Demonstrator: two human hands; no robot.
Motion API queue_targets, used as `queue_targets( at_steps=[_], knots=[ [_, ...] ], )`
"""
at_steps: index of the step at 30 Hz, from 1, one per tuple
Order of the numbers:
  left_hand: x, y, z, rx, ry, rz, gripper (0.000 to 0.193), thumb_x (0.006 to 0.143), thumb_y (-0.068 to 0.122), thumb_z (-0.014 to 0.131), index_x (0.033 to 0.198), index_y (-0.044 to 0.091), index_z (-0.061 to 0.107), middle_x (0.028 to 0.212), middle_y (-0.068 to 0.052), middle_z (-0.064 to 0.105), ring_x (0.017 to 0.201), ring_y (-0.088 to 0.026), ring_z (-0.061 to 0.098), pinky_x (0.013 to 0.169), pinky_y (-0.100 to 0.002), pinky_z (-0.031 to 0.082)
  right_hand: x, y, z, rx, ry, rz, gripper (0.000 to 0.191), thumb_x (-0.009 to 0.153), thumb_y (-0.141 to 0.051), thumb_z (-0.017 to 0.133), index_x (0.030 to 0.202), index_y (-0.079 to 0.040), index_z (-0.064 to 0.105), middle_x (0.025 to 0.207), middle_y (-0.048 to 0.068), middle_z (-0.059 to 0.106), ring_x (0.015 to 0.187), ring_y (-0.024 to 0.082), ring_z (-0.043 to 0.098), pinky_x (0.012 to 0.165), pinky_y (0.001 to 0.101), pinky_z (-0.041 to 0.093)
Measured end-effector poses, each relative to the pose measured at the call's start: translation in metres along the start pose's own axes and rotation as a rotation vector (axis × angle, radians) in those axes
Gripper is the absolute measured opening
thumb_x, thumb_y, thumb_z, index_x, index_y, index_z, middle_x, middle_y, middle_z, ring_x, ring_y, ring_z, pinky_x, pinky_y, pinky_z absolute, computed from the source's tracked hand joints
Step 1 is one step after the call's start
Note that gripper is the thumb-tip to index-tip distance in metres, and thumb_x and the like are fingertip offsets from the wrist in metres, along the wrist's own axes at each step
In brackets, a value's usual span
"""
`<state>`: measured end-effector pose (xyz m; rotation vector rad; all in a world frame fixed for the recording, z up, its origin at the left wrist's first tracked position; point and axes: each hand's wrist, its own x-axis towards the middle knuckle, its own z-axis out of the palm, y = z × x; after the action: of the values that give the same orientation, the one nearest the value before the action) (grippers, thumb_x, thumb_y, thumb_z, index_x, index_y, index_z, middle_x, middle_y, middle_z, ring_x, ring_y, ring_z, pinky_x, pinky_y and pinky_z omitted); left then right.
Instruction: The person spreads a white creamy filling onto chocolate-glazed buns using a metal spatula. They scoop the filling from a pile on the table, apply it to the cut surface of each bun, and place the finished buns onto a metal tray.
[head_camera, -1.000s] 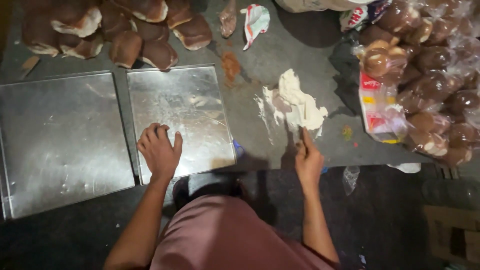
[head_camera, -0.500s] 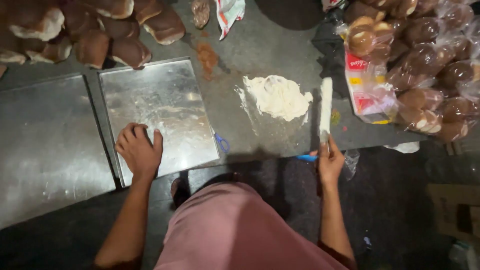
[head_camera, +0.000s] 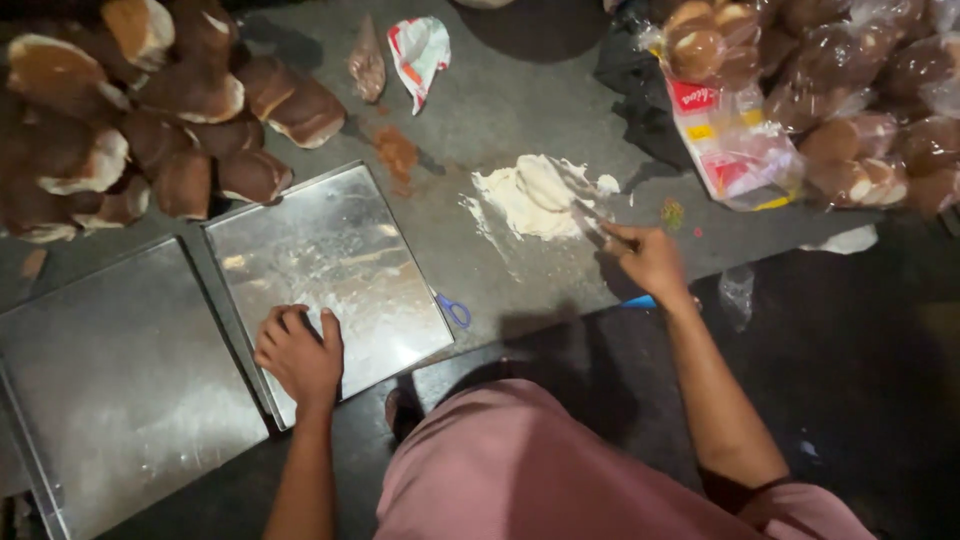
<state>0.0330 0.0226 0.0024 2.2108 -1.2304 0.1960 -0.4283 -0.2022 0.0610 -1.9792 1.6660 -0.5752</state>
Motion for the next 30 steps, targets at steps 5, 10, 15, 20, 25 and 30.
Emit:
queue_targets(
  at_steps=[5, 10, 15, 20, 25, 30],
  knots=[
    [-0.003, -0.005, 0.003, 0.004, -0.005, 0.010, 0.033, 0.100, 0.034, 0.067, 0.118, 0.007, 0.063, 0.134, -0.014, 0.057, 0.133, -0.036, 0.046, 0.111, -0.053, 0.030, -0.018, -0.028, 0.035, 0.133, -0.007, -0.006, 0.021, 0.093, -0.024, 0.074, 0.110, -0.013, 0.079, 0.088, 0.017, 0.078, 0.077, 0.033, 0.069, 0.069, 0.0420, 0.054],
    [0.000, -0.007, 0.004, 0.000, -0.028, -0.015, 0.033, 0.098, 0.034, 0.068, 0.118, 0.007, 0.063, 0.135, -0.015, 0.057, 0.134, -0.037, 0.045, 0.110, -0.054, 0.030, -0.028, -0.036, 0.031, -0.389, -0.085, 0.048, 0.020, 0.096, -0.025, 0.065, 0.106, -0.013, 0.079, 0.093, 0.021, 0.074, 0.083, 0.041, 0.069, 0.070, 0.0520, 0.053],
    [-0.004, -0.006, 0.007, -0.002, -0.037, -0.011, 0.034, 0.102, 0.034, 0.068, 0.122, 0.008, 0.063, 0.140, -0.016, 0.055, 0.135, -0.038, 0.044, 0.111, -0.055, 0.030, -0.014, -0.036, 0.033, 0.085, -0.140, 0.188, 0.023, 0.093, -0.026, 0.064, 0.099, -0.007, 0.075, 0.091, 0.025, 0.074, 0.087, 0.044, 0.070, 0.073, 0.0526, 0.056],
    [-0.006, -0.008, 0.009, 0.004, -0.057, -0.022, 0.033, 0.101, 0.033, 0.069, 0.119, 0.007, 0.063, 0.139, -0.016, 0.055, 0.135, -0.038, 0.044, 0.111, -0.055, 0.029, -0.016, -0.028, 0.042, -0.444, -0.201, -0.031, 0.022, 0.093, -0.022, 0.065, 0.108, -0.011, 0.077, 0.088, 0.025, 0.072, 0.081, 0.044, 0.069, 0.070, 0.0535, 0.053],
    [-0.007, -0.005, 0.009, 0.005, -0.051, -0.006, 0.032, 0.104, 0.033, 0.069, 0.120, 0.006, 0.062, 0.140, -0.016, 0.055, 0.136, -0.037, 0.045, 0.112, -0.054, 0.030, -0.021, -0.029, 0.047, 0.367, -0.289, 0.030, 0.023, 0.098, -0.024, 0.065, 0.094, -0.003, 0.073, 0.086, 0.022, 0.073, 0.081, 0.043, 0.068, 0.070, 0.0507, 0.055],
    [-0.006, -0.004, 0.009, 0.019, -0.033, 0.004, 0.032, 0.102, 0.034, 0.069, 0.119, 0.007, 0.062, 0.138, -0.014, 0.056, 0.133, -0.037, 0.046, 0.111, -0.053, 0.031, -0.026, -0.006, 0.045, -0.483, -0.146, -0.219, 0.015, 0.099, -0.020, 0.068, 0.102, -0.007, 0.074, 0.081, 0.021, 0.071, 0.075, 0.038, 0.068, 0.066, 0.0486, 0.052]
  ],
)
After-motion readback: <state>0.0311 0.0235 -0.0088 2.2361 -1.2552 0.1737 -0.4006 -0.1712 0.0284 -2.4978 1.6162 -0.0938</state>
